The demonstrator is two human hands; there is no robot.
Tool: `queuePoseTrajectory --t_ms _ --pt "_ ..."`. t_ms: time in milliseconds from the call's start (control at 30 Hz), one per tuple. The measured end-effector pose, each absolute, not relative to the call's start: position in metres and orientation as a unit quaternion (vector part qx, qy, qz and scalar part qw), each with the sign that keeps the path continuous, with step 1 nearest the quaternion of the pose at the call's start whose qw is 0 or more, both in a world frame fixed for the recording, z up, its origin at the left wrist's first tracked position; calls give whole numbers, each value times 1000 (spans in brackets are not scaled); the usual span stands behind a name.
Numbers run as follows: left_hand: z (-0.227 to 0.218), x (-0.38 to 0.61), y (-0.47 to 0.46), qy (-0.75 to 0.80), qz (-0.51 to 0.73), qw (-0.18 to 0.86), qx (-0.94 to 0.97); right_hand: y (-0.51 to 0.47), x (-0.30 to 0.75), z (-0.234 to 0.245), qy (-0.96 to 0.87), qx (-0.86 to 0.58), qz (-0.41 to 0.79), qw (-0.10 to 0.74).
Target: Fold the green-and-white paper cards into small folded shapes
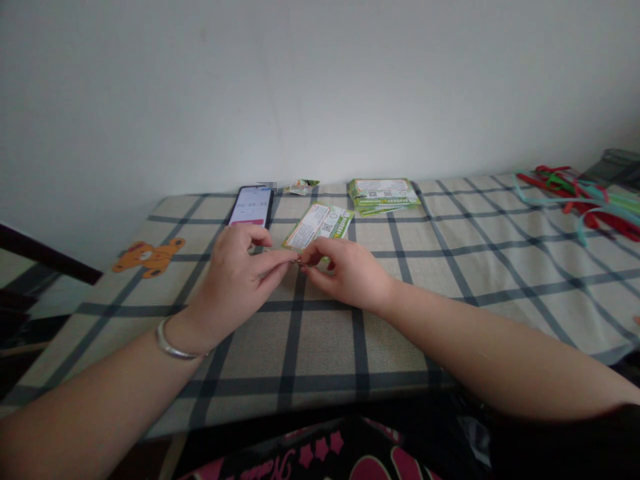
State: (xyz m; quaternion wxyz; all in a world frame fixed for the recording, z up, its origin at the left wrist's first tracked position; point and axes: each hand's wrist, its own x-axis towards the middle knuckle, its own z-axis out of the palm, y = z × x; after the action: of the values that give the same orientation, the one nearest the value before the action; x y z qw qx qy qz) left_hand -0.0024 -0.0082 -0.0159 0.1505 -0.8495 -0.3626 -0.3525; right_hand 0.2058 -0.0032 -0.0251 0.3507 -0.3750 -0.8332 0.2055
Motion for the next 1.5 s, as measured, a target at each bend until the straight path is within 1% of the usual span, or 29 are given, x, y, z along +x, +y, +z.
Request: queuePoseTrajectory --t_ms 233,433,567,733,900,1067,1167,1267,1367,1500 --pt "-14 0 -12 -344 -340 93 -870 -2 206 -27 -824 -360 226 375" --pt "-17 -1 -11 -352 -339 42 -871 2 206 -31 -801 -321 307 401" --pt "-19 -2 -12 -374 -307 23 -875 3 205 -32 -786 -323 348 395" --pt "-18 -2 -12 -405 -278 31 -870 1 205 -29 -779 -359 314 407" --pt "-20 -1 -13 -397 -292 14 -870 0 207 -30 -795 -350 269 416" --pt "-21 -1 -13 -393 -294 13 -871 -2 208 -29 -815 -349 228 402" --pt "-20 -2 -11 -389 -290 33 -874 -3 209 -25 -809 -347 276 386" --pt "-16 -3 -10 -366 -302 64 -878 0 209 -24 -775 -347 366 379" --pt "-12 -1 -11 -333 -291 112 -890 5 207 -27 -732 -335 446 392" --pt "-12 0 -13 -337 -298 107 -887 9 205 -32 -716 -325 474 396"
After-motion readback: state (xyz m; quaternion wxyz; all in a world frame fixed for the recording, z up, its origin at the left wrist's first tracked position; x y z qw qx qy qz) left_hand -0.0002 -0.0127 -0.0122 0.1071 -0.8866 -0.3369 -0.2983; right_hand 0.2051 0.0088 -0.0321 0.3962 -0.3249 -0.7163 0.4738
